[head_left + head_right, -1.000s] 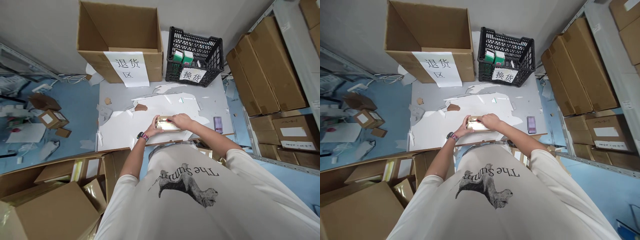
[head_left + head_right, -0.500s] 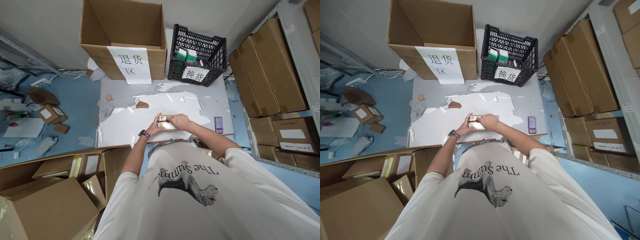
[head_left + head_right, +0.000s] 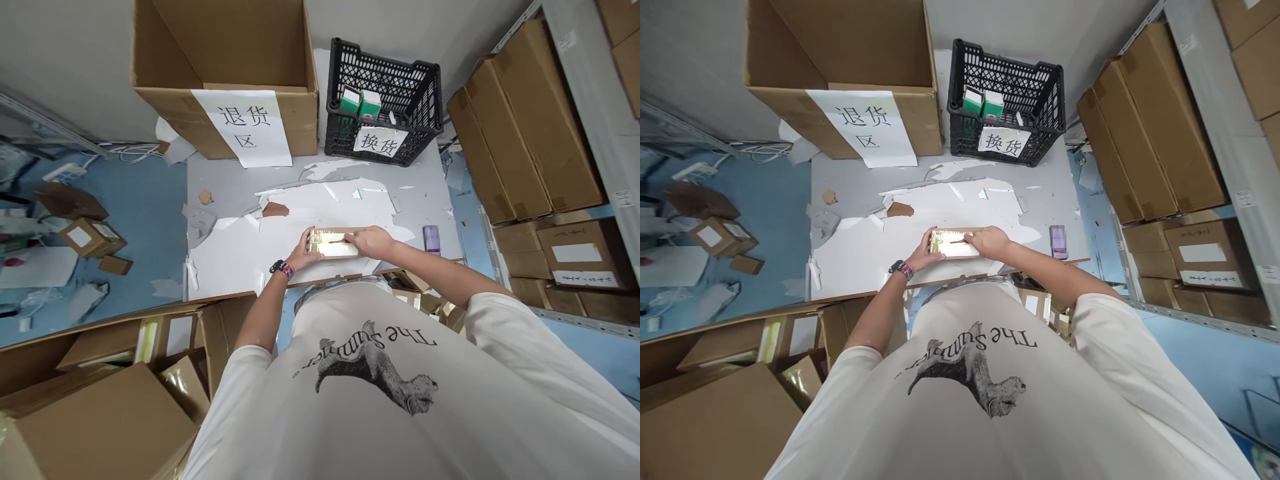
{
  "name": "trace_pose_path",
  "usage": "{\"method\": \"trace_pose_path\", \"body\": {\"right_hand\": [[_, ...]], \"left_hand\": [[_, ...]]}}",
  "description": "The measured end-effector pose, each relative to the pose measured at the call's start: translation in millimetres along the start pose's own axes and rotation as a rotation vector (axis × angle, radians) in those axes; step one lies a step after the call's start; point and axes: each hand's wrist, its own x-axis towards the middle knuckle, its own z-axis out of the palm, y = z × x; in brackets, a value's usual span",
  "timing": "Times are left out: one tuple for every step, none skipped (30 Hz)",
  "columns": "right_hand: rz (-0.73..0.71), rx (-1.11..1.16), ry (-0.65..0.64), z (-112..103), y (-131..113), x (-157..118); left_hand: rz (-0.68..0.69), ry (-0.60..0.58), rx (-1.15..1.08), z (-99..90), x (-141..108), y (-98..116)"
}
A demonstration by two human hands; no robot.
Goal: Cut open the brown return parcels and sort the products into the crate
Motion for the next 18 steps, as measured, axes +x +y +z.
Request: {"method": "trace_pose_path", "body": {"right_hand": [[-0.004, 0.001, 0.010, -0.6, -3.4, 0.6], [-0.005, 0.005, 0.022, -1.3, -7.6, 1.8], [-0.005, 0.010, 0.031, -2.0, -12.4, 3.6], [-0.006, 0.015, 0.036, -2.5, -17.4, 5.8], [-0.010, 0.018, 0.033, -2.9, -22.3, 8.2], [-0.017, 0.019, 0.027, -3.0, -26.8, 10.8], [-0.027, 0.017, 0.019, -2.9, -30.5, 13.6], [-0.038, 0.014, 0.013, -2.5, -33.3, 16.2], [-0.050, 0.011, 0.009, -1.8, -35.3, 18.8], [-0.060, 0.009, 0.004, -1.0, -36.4, 21.2], [-0.071, 0.008, -0.001, 0.0, -36.9, 23.4], [-0.079, 0.007, -0.006, 0.9, -36.9, 25.2], [-0.083, 0.006, -0.011, 1.8, -36.7, 26.7], [-0.082, 0.004, -0.016, 2.6, -36.5, 27.8], [-0.081, 0.001, -0.021, 3.3, -36.2, 28.5], [-0.079, -0.002, -0.022, 3.9, -36.1, 29.0], [-0.078, -0.005, -0.019, 4.5, -36.2, 29.3], [-0.077, -0.006, -0.016, 5.0, -36.4, 29.5]], "left_hand": [[-0.001, -0.001, 0.007, 0.2, -0.3, -0.3], [0.001, 0.000, 0.011, 0.4, -0.7, -0.6], [0.006, 0.003, 0.014, 0.7, -1.3, -0.6], [0.013, 0.008, 0.019, 1.0, -2.1, -0.4], [0.021, 0.013, 0.028, 1.4, -2.9, 0.1], [0.030, 0.019, 0.041, 1.7, -3.9, 0.9], [0.040, 0.024, 0.056, 1.9, -5.0, 2.1], [0.051, 0.026, 0.077, 2.2, -6.2, 3.5], [0.064, 0.028, 0.102, 2.4, -7.5, 5.1], [0.079, 0.029, 0.132, 2.7, -8.7, 6.7], [0.093, 0.032, 0.162, 2.9, -9.8, 8.1], [0.103, 0.038, 0.190, 3.1, -10.8, 9.3], [0.110, 0.046, 0.212, 3.3, -11.5, 10.2], [0.113, 0.054, 0.227, 3.5, -11.9, 10.7], [0.113, 0.061, 0.236, 3.6, -12.0, 10.9], [0.112, 0.064, 0.242, 3.7, -11.8, 10.7], [0.111, 0.066, 0.246, 3.7, -11.4, 10.4], [0.111, 0.066, 0.250, 3.7, -10.8, 9.9]]}}
